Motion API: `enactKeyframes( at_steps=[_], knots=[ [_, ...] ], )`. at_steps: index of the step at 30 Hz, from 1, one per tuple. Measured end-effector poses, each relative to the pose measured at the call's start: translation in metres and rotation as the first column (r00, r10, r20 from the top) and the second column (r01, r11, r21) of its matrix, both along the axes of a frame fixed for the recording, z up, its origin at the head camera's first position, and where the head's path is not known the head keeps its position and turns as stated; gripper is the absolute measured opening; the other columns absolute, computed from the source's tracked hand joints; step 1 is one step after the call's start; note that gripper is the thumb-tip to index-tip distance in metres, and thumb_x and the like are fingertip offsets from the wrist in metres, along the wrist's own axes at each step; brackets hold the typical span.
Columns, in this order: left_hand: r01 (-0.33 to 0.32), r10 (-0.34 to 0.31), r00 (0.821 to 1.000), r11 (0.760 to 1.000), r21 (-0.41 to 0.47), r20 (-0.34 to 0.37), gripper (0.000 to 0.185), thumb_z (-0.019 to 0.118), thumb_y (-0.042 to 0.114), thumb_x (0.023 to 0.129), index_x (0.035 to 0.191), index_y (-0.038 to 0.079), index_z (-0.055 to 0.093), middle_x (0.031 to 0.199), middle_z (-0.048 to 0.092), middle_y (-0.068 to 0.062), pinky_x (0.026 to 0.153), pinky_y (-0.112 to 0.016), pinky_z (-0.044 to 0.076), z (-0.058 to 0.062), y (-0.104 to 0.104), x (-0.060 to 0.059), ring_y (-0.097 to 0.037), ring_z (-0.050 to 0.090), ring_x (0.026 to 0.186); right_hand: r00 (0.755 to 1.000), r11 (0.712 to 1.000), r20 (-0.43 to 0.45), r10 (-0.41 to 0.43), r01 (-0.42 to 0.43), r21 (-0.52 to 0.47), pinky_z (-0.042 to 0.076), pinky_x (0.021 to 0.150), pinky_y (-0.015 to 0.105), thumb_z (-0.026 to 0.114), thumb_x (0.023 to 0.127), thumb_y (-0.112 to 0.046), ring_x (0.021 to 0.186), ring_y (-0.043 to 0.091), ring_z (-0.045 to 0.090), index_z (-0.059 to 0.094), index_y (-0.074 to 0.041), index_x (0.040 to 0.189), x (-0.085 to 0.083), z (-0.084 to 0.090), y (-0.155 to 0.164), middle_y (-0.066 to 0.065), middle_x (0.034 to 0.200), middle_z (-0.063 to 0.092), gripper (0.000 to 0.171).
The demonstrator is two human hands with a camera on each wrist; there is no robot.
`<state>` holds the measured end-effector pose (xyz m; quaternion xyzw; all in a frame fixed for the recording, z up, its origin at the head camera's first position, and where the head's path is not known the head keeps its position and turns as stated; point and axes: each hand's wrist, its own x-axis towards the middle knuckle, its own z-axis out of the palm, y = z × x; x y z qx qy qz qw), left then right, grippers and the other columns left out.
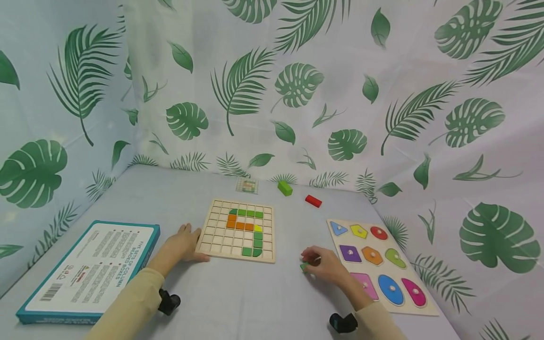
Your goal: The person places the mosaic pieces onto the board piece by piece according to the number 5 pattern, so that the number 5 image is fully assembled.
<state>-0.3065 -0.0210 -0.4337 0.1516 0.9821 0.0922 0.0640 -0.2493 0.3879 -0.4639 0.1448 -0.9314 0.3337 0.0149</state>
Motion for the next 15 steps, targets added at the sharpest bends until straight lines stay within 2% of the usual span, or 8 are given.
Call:
enactKeyframes(
  at_steps=[4, 7, 10, 15],
  knots=[
    [-0.001, 0.001, 1.000, 1.000, 0.000, 0.002, 0.092, 0.074, 0.056, 0.072, 0.133, -0.006, 0.046, 0.136, 0.035, -0.037, 0.096, -0.053, 0.040, 0.000, -0.001, 0.000, -0.047, 0.032, 0.129, 0.996, 0.999, 0.068, 0.050, -0.049, -0.016, 0.052, 0.081, 0.031, 0.077, 0.075, -0.008, 0.090, 0.021, 0.059, 0.064, -0.007, 0.102, 0.000, 0.003, 0.003, 0.002, 0.099, 0.064, 0.030],
    [-0.001, 0.001, 1.000, 1.000, -0.001, 0.005, 0.092, 0.074, 0.057, 0.072, 0.133, -0.006, 0.046, 0.136, 0.034, -0.037, 0.096, -0.053, 0.040, -0.001, -0.001, 0.000, -0.047, 0.032, 0.129, 0.996, 0.999, 0.074, 0.047, -0.047, 0.000, 0.052, 0.081, 0.028, 0.076, 0.076, -0.006, 0.091, 0.019, 0.060, 0.065, -0.008, 0.101, 0.000, 0.003, 0.002, 0.001, 0.099, 0.064, 0.028],
    [-0.001, 0.002, 1.000, 1.000, -0.005, 0.007, 0.092, 0.074, 0.057, 0.071, 0.133, -0.006, 0.046, 0.136, 0.035, -0.037, 0.096, -0.052, 0.041, -0.001, -0.001, 0.000, -0.047, 0.032, 0.129, 0.998, 0.999, 0.053, 0.033, -0.035, 0.036, 0.051, 0.079, 0.024, 0.074, 0.078, -0.006, 0.088, 0.014, 0.059, 0.065, -0.012, 0.100, -0.003, 0.003, -0.002, -0.004, 0.095, 0.064, 0.024],
    [0.004, -0.004, 1.000, 1.000, -0.017, 0.006, 0.093, 0.074, 0.058, 0.071, 0.133, -0.006, 0.046, 0.135, 0.036, -0.036, 0.095, -0.052, 0.042, -0.002, -0.001, -0.002, -0.045, 0.033, 0.129, 0.999, 0.998, -0.016, 0.047, -0.046, 0.042, 0.052, 0.076, 0.027, 0.072, 0.080, -0.006, 0.083, 0.013, 0.058, 0.065, -0.009, 0.100, -0.011, 0.008, -0.016, -0.005, 0.090, 0.064, 0.021]
  ],
)
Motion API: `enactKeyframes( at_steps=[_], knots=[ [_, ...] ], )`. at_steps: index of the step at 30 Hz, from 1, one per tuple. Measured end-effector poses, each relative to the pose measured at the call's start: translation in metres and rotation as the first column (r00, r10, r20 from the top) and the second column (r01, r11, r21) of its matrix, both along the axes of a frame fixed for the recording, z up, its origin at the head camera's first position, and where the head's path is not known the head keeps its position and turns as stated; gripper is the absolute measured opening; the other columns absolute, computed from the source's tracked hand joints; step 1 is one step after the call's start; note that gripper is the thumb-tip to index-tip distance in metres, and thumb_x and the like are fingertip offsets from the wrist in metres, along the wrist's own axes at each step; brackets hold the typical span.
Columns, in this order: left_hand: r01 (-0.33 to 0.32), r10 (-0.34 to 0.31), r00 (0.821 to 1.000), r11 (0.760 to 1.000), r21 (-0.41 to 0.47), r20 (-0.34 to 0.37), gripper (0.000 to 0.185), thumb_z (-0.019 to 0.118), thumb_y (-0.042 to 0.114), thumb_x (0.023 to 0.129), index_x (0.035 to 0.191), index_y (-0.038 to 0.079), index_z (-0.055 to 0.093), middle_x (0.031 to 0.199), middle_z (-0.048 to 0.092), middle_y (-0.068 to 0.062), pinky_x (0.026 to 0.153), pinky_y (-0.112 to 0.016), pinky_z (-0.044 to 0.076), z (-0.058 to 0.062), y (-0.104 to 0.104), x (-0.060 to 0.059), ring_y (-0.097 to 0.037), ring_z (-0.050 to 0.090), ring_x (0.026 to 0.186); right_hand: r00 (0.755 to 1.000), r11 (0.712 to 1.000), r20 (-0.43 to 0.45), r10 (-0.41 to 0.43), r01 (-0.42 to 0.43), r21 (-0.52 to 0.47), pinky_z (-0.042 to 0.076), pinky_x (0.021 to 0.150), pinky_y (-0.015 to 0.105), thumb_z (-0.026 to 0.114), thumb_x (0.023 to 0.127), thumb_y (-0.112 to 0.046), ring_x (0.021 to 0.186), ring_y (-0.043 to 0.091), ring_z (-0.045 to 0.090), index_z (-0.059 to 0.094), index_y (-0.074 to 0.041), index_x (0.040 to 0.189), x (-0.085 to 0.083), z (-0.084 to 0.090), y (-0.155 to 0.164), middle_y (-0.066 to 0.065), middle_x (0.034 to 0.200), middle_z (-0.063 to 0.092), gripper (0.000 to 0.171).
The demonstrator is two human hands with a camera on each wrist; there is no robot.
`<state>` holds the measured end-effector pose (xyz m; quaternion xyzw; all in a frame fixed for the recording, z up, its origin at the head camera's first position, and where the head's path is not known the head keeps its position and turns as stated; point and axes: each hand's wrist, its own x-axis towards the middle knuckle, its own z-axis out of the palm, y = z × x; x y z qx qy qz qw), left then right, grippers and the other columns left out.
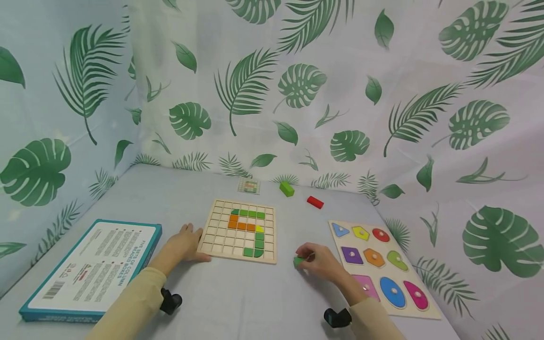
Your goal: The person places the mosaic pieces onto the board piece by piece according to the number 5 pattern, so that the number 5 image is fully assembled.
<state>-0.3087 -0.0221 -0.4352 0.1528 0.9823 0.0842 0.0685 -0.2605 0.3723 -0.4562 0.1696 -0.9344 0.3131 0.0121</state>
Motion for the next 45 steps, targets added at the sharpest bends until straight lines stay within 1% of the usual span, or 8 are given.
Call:
enactKeyframes(
  at_steps=[4, 9, 12, 16, 19, 27, 33, 45],
  knots=[
    [0.003, -0.003, 1.000, 1.000, -0.007, -0.002, 0.093, 0.073, 0.058, 0.071, 0.133, -0.005, 0.046, 0.135, 0.036, -0.036, 0.095, -0.052, 0.042, 0.001, 0.001, -0.001, -0.045, 0.034, 0.128, 0.999, 0.999, -0.043, 0.011, -0.012, -0.035, 0.053, 0.077, 0.032, 0.072, 0.081, -0.004, 0.084, 0.015, 0.061, 0.065, -0.003, 0.102, -0.007, 0.008, -0.014, 0.000, 0.091, 0.065, 0.022],
    [-0.003, 0.003, 1.000, 1.000, 0.007, 0.005, 0.093, 0.074, 0.057, 0.072, 0.134, -0.006, 0.046, 0.135, 0.035, -0.037, 0.096, -0.053, 0.041, 0.004, 0.001, 0.000, -0.047, 0.032, 0.129, 0.989, 0.995, -0.141, 0.031, -0.043, -0.088, 0.054, 0.073, 0.034, 0.074, 0.078, 0.000, 0.081, 0.016, 0.062, 0.064, 0.000, 0.102, -0.017, 0.005, -0.029, 0.002, 0.089, 0.066, 0.026],
    [-0.005, 0.005, 1.000, 1.000, 0.005, 0.008, 0.092, 0.074, 0.056, 0.072, 0.133, -0.006, 0.046, 0.135, 0.035, -0.037, 0.094, -0.054, 0.041, 0.005, 0.000, 0.002, -0.047, 0.033, 0.129, 0.980, 0.994, -0.195, 0.030, -0.050, -0.099, 0.055, 0.071, 0.033, 0.074, 0.077, 0.002, 0.081, 0.018, 0.063, 0.064, 0.001, 0.102, -0.021, 0.002, -0.039, 0.004, 0.089, 0.066, 0.028],
    [0.005, -0.005, 1.000, 1.000, -0.008, -0.001, 0.092, 0.074, 0.057, 0.071, 0.132, -0.007, 0.047, 0.132, 0.037, -0.037, 0.093, -0.053, 0.043, 0.007, 0.000, 0.004, -0.047, 0.035, 0.127, 0.973, 0.995, -0.230, 0.012, -0.034, -0.091, 0.054, 0.070, 0.032, 0.074, 0.076, 0.005, 0.082, 0.019, 0.062, 0.064, -0.001, 0.102, -0.026, 0.002, -0.054, 0.004, 0.090, 0.065, 0.029],
    [0.010, -0.010, 1.000, 1.000, -0.007, -0.009, 0.092, 0.074, 0.057, 0.072, 0.132, -0.007, 0.047, 0.131, 0.038, -0.037, 0.093, -0.053, 0.043, 0.007, 0.000, 0.004, -0.047, 0.036, 0.126, 0.973, 0.994, -0.231, 0.014, -0.038, -0.100, 0.054, 0.070, 0.034, 0.074, 0.076, 0.005, 0.083, 0.018, 0.062, 0.064, -0.001, 0.102, -0.030, 0.003, -0.068, 0.004, 0.091, 0.065, 0.029],
    [-0.004, 0.005, 1.000, 1.000, -0.012, 0.009, 0.093, 0.074, 0.057, 0.071, 0.134, -0.006, 0.046, 0.135, 0.036, -0.037, 0.094, -0.053, 0.042, 0.006, 0.000, 0.004, -0.046, 0.033, 0.128, 0.974, 0.989, -0.214, 0.071, -0.096, -0.109, 0.054, 0.071, 0.033, 0.073, 0.077, 0.003, 0.083, 0.020, 0.062, 0.063, 0.003, 0.104, -0.036, -0.002, -0.101, 0.008, 0.092, 0.066, 0.029],
    [-0.005, 0.005, 1.000, 1.000, -0.007, 0.006, 0.093, 0.074, 0.057, 0.072, 0.134, -0.006, 0.046, 0.135, 0.036, -0.037, 0.094, -0.053, 0.042, 0.004, -0.001, 0.004, -0.046, 0.033, 0.128, 0.972, 0.992, -0.224, 0.067, -0.090, -0.093, 0.054, 0.070, 0.030, 0.074, 0.077, 0.001, 0.082, 0.017, 0.062, 0.064, 0.001, 0.103, -0.037, -0.005, -0.115, 0.005, 0.090, 0.065, 0.028],
    [-0.006, 0.007, 1.000, 1.000, -0.017, 0.013, 0.093, 0.073, 0.058, 0.072, 0.134, -0.006, 0.045, 0.136, 0.035, -0.036, 0.096, -0.051, 0.042, 0.007, 0.000, 0.003, -0.045, 0.033, 0.129, 0.975, 0.997, -0.216, 0.050, -0.062, -0.050, 0.053, 0.071, 0.026, 0.076, 0.076, -0.002, 0.082, 0.014, 0.061, 0.065, -0.001, 0.103, -0.038, -0.005, -0.139, 0.002, 0.090, 0.065, 0.029]
  ],
)
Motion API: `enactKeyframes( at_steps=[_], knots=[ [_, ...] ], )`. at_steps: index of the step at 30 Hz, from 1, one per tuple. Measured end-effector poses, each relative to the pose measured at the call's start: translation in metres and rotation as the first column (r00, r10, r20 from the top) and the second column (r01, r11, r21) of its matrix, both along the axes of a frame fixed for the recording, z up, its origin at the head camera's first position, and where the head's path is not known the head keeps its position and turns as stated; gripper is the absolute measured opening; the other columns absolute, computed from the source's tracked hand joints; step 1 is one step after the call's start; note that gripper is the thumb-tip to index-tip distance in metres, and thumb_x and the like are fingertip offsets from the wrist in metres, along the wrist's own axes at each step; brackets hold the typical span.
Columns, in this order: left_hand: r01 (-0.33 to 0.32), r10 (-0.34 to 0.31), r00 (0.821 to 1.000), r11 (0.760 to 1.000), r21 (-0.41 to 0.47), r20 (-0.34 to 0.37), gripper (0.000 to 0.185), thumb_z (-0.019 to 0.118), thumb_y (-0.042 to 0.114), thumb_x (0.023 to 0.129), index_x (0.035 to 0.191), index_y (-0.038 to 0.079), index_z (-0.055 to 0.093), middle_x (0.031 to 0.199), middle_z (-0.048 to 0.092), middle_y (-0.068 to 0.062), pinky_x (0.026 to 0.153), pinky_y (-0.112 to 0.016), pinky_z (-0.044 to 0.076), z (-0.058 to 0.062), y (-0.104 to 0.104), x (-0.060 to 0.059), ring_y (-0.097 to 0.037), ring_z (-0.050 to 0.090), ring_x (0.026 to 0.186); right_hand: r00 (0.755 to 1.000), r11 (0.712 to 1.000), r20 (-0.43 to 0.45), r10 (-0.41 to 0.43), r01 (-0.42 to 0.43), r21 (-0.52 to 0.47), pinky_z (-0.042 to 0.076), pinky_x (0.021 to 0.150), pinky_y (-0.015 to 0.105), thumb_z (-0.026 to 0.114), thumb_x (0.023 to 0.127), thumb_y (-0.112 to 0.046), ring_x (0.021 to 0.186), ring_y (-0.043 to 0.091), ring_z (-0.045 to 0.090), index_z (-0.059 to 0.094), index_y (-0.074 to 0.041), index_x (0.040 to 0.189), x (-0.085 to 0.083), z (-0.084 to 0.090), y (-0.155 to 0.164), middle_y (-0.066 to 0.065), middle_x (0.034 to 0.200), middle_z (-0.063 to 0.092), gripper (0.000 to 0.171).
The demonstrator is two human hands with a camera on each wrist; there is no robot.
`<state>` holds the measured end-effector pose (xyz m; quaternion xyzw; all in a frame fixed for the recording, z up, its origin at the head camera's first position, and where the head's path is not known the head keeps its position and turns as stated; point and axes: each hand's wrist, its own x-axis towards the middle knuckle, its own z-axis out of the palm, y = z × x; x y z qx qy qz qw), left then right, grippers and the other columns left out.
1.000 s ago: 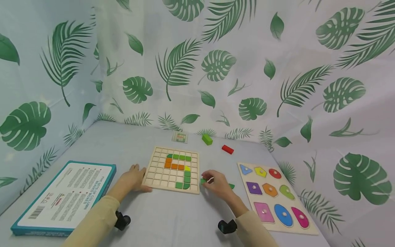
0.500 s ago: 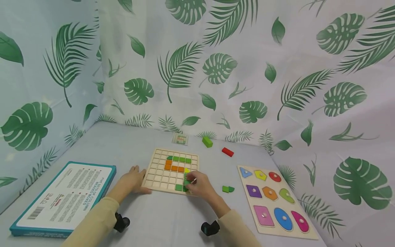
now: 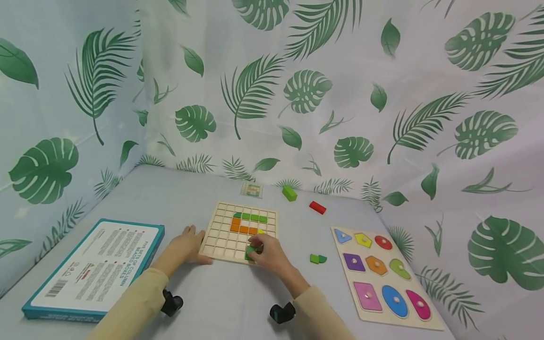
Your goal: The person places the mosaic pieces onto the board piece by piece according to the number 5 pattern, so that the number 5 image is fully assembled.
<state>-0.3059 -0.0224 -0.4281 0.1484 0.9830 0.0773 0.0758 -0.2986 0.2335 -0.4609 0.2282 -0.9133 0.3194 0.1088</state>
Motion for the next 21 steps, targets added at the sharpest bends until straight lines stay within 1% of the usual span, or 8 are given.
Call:
enactKeyframes(
  at_steps=[5, 13, 18, 19, 21],
  knots=[
    [-0.003, 0.003, 1.000, 1.000, -0.002, 0.008, 0.093, 0.073, 0.058, 0.072, 0.135, -0.006, 0.045, 0.137, 0.034, -0.036, 0.095, -0.052, 0.042, 0.000, 0.000, 0.000, -0.045, 0.032, 0.130, 1.000, 1.000, -0.005, 0.022, -0.022, -0.002, 0.053, 0.070, 0.028, 0.076, 0.075, -0.002, 0.081, 0.016, 0.061, 0.065, 0.001, 0.103, 0.001, 0.002, -0.008, 0.004, 0.089, 0.065, 0.030],
    [-0.002, 0.002, 1.000, 1.000, -0.011, 0.015, 0.094, 0.072, 0.059, 0.073, 0.136, -0.005, 0.044, 0.139, 0.033, -0.035, 0.098, -0.050, 0.040, 0.000, 0.001, 0.000, -0.044, 0.031, 0.131, 0.998, 0.998, 0.031, 0.053, -0.054, 0.020, 0.052, 0.070, 0.024, 0.074, 0.076, -0.006, 0.080, 0.012, 0.059, 0.065, -0.001, 0.104, -0.004, -0.004, -0.019, 0.000, 0.087, 0.064, 0.029],
    [0.001, -0.001, 1.000, 1.000, -0.009, 0.005, 0.094, 0.072, 0.059, 0.072, 0.135, -0.005, 0.045, 0.138, 0.034, -0.036, 0.096, -0.051, 0.041, 0.001, 0.000, 0.001, -0.045, 0.032, 0.131, 0.998, 0.997, -0.007, 0.065, -0.065, 0.038, 0.052, 0.071, 0.026, 0.074, 0.077, -0.006, 0.080, 0.013, 0.059, 0.066, -0.002, 0.102, -0.005, -0.007, -0.023, 0.001, 0.088, 0.064, 0.028],
    [0.002, -0.002, 1.000, 1.000, -0.010, 0.001, 0.094, 0.072, 0.059, 0.072, 0.135, -0.005, 0.045, 0.137, 0.034, -0.036, 0.096, -0.051, 0.041, 0.001, 0.000, 0.001, -0.045, 0.032, 0.130, 0.998, 0.997, -0.018, 0.067, -0.066, 0.041, 0.052, 0.071, 0.025, 0.074, 0.077, -0.007, 0.080, 0.012, 0.060, 0.066, -0.002, 0.102, -0.005, -0.008, -0.023, 0.001, 0.088, 0.065, 0.027],
    [0.003, -0.003, 1.000, 1.000, -0.013, -0.008, 0.094, 0.072, 0.059, 0.072, 0.134, -0.005, 0.045, 0.136, 0.036, -0.035, 0.095, -0.050, 0.042, 0.000, -0.001, 0.001, -0.044, 0.033, 0.129, 0.998, 0.997, -0.023, 0.062, -0.061, 0.047, 0.052, 0.072, 0.026, 0.075, 0.077, -0.008, 0.082, 0.013, 0.060, 0.066, -0.003, 0.102, -0.004, -0.009, -0.024, 0.001, 0.089, 0.065, 0.027]
  ],
)
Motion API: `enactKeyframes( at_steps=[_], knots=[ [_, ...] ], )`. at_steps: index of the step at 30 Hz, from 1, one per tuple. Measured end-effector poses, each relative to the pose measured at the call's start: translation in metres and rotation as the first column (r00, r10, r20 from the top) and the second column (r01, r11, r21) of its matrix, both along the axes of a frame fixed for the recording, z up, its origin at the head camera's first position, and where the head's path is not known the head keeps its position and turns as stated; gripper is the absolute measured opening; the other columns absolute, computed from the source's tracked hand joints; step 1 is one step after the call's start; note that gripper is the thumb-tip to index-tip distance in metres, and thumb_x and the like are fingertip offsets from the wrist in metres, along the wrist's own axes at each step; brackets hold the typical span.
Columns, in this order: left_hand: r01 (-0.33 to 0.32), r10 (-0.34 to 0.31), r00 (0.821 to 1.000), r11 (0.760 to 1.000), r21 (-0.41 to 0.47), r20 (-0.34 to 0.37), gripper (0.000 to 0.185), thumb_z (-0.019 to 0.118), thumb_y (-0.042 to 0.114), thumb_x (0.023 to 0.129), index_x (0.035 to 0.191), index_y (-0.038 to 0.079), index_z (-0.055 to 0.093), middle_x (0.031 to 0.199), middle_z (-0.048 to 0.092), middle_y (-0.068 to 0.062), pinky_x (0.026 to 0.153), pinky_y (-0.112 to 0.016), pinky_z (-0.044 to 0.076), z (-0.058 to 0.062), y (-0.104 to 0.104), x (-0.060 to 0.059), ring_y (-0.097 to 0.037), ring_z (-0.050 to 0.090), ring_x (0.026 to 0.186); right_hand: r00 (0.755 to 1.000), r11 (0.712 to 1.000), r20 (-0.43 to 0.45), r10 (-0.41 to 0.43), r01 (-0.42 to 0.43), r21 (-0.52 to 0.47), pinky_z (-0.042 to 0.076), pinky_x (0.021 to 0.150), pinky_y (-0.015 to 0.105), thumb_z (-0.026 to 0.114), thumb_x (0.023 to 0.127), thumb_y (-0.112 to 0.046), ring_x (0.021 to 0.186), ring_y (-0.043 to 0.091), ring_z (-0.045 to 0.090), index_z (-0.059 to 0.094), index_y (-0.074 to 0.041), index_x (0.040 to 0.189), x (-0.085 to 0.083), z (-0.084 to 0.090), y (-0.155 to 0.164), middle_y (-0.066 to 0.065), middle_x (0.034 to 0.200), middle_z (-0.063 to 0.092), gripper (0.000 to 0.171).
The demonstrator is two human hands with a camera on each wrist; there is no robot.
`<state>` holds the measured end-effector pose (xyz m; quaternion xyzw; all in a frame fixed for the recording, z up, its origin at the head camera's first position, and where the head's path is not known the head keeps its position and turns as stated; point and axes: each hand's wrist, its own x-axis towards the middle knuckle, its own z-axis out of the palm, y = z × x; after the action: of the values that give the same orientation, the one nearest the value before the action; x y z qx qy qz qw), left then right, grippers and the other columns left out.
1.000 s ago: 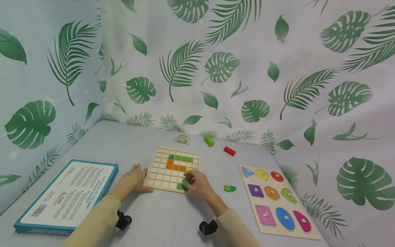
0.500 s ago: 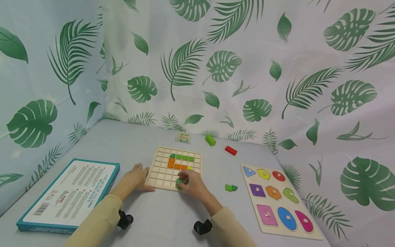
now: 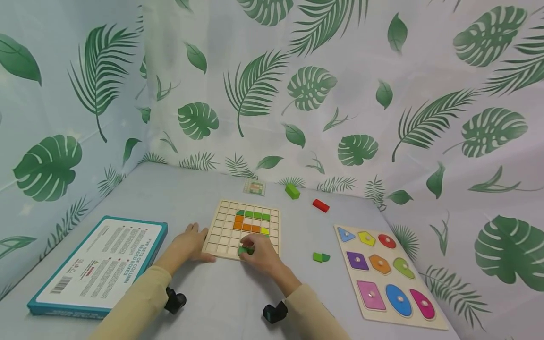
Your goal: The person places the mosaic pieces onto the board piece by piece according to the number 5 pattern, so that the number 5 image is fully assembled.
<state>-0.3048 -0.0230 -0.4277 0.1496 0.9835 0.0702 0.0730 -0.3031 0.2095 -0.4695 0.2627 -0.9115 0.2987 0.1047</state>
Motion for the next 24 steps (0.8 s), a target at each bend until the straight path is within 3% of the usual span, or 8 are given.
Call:
enactKeyframes(
  at_steps=[12, 24],
  knots=[
    [-0.006, 0.006, 1.000, 1.000, -0.013, -0.001, 0.094, 0.071, 0.061, 0.073, 0.135, -0.004, 0.045, 0.135, 0.036, -0.034, 0.094, -0.050, 0.043, -0.002, 0.003, -0.004, -0.043, 0.034, 0.129, 0.998, 0.998, 0.021, -0.060, 0.060, 0.017, 0.049, 0.078, 0.034, 0.074, 0.080, -0.013, 0.091, 0.015, 0.057, 0.066, -0.005, 0.107, 0.002, 0.004, 0.006, -0.001, 0.094, 0.066, 0.029],
    [-0.002, 0.002, 1.000, 1.000, -0.028, -0.003, 0.092, 0.071, 0.060, 0.072, 0.133, -0.004, 0.047, 0.130, 0.041, -0.033, 0.086, -0.049, 0.048, -0.003, 0.003, -0.002, -0.041, 0.039, 0.124, 0.985, 0.984, -0.048, -0.166, 0.163, -0.068, 0.051, 0.075, 0.038, 0.071, 0.081, -0.002, 0.087, 0.020, 0.060, 0.066, -0.001, 0.104, 0.009, 0.009, 0.062, 0.005, 0.093, 0.065, 0.024]
  ],
)
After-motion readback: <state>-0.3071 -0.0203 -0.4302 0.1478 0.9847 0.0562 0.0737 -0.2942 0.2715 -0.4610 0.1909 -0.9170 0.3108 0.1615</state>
